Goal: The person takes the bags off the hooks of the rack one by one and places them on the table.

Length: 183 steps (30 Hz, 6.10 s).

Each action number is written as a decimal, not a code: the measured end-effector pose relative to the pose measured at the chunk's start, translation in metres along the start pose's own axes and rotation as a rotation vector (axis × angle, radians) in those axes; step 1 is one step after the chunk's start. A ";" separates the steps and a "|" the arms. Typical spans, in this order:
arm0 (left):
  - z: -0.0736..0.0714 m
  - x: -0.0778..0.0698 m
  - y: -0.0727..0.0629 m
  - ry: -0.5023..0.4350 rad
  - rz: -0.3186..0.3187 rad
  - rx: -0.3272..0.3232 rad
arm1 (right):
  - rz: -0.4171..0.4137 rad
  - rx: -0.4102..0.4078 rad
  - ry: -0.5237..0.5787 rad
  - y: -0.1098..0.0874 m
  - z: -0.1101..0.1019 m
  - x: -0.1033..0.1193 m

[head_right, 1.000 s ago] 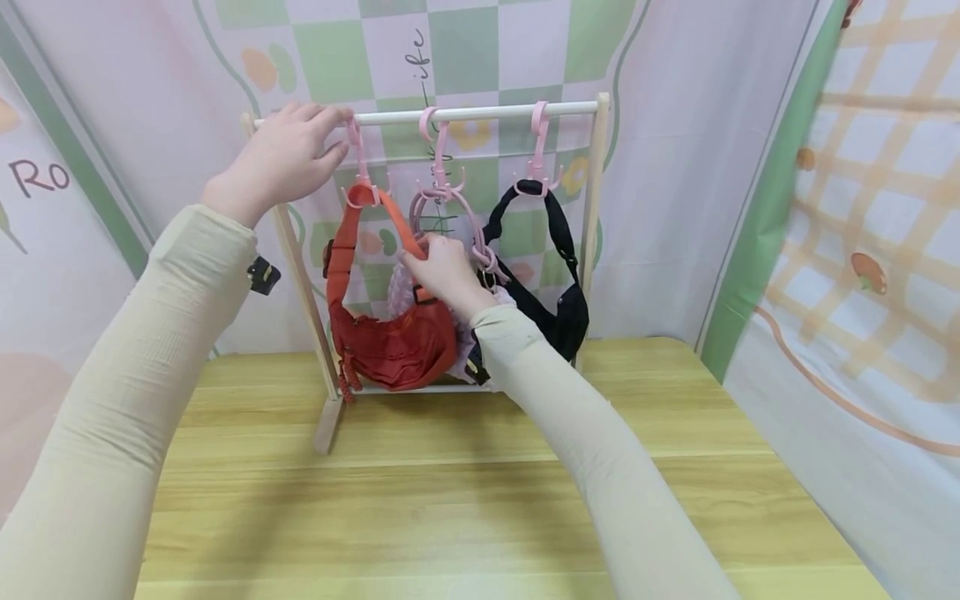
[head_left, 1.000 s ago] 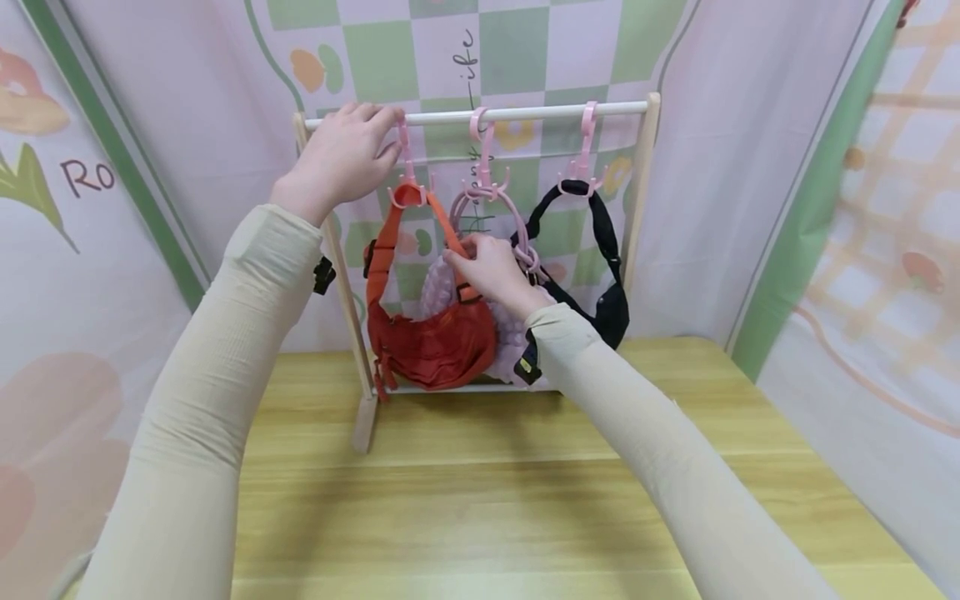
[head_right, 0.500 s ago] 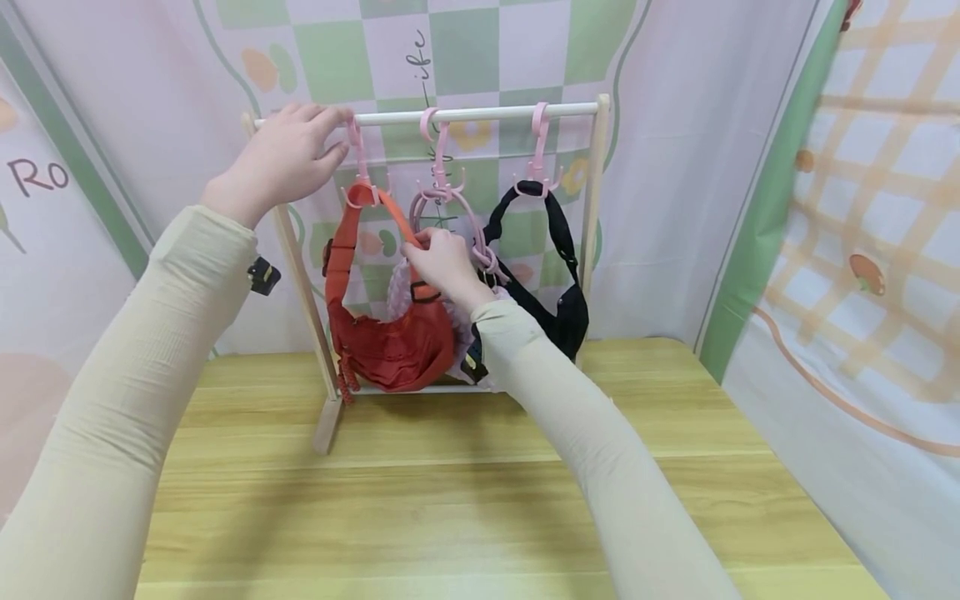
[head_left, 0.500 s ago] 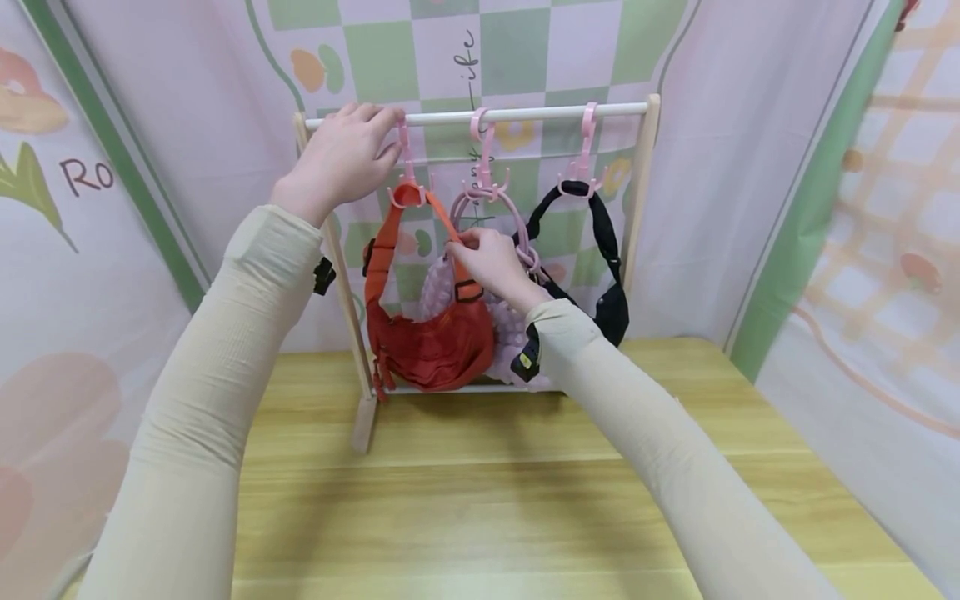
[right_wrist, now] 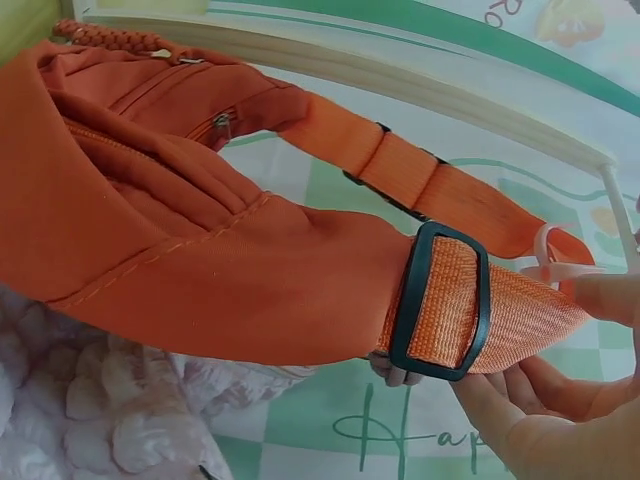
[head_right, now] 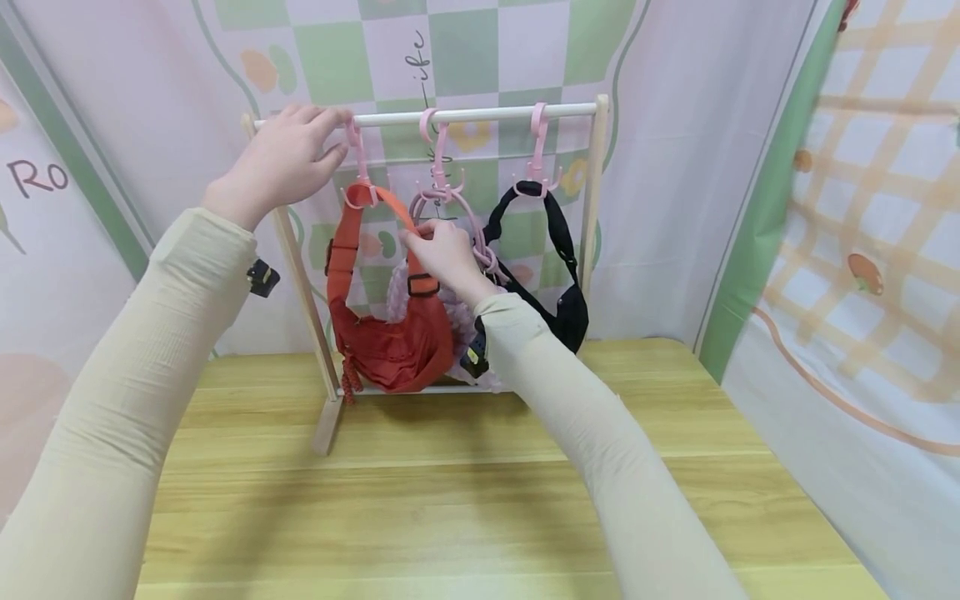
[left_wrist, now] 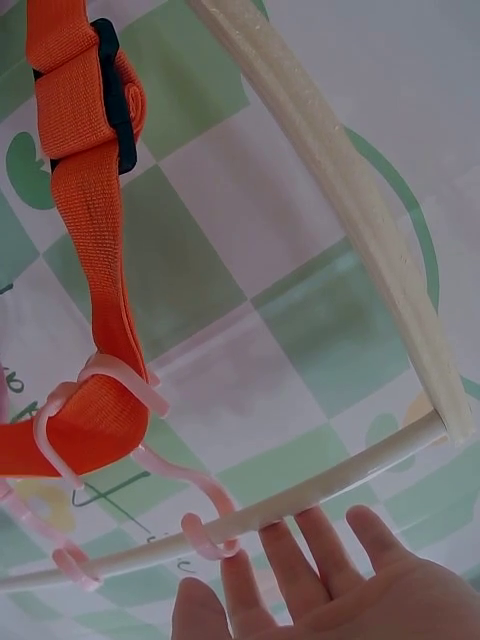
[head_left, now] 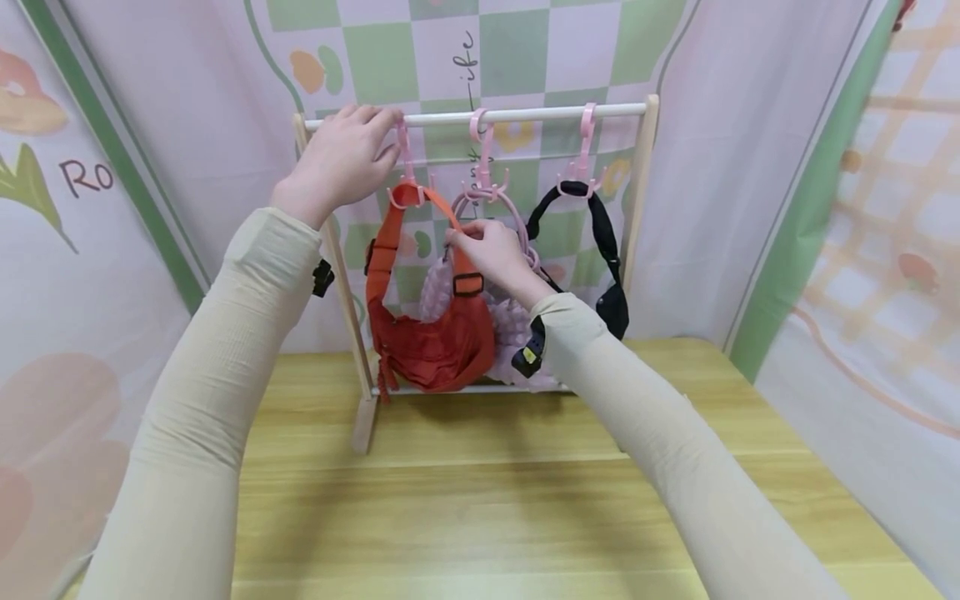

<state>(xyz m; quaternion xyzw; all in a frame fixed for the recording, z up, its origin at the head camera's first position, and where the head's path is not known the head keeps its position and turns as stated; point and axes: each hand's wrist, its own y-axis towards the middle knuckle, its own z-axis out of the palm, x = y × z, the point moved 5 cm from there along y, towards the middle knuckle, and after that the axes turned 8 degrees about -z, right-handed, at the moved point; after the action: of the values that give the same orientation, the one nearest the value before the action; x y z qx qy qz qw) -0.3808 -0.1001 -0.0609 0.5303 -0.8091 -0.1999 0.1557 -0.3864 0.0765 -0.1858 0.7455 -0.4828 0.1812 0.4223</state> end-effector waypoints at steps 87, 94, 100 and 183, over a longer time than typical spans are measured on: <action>0.000 -0.003 0.002 0.011 0.007 -0.024 | 0.024 -0.049 0.057 0.038 -0.048 0.063; 0.001 -0.004 0.002 0.004 0.008 -0.032 | -0.017 -0.053 0.079 0.038 -0.052 0.068; 0.002 -0.004 0.002 0.010 0.002 -0.027 | -0.048 -0.065 0.078 0.038 -0.055 0.076; 0.019 -0.004 -0.060 -0.139 0.041 -0.215 | -0.145 0.032 0.183 -0.027 -0.072 0.078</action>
<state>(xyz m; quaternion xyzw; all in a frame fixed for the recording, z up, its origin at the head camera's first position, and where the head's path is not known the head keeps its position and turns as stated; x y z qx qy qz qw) -0.3406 -0.1149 -0.1072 0.4787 -0.8025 -0.3184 0.1592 -0.3165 0.0951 -0.1030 0.7655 -0.3841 0.2251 0.4646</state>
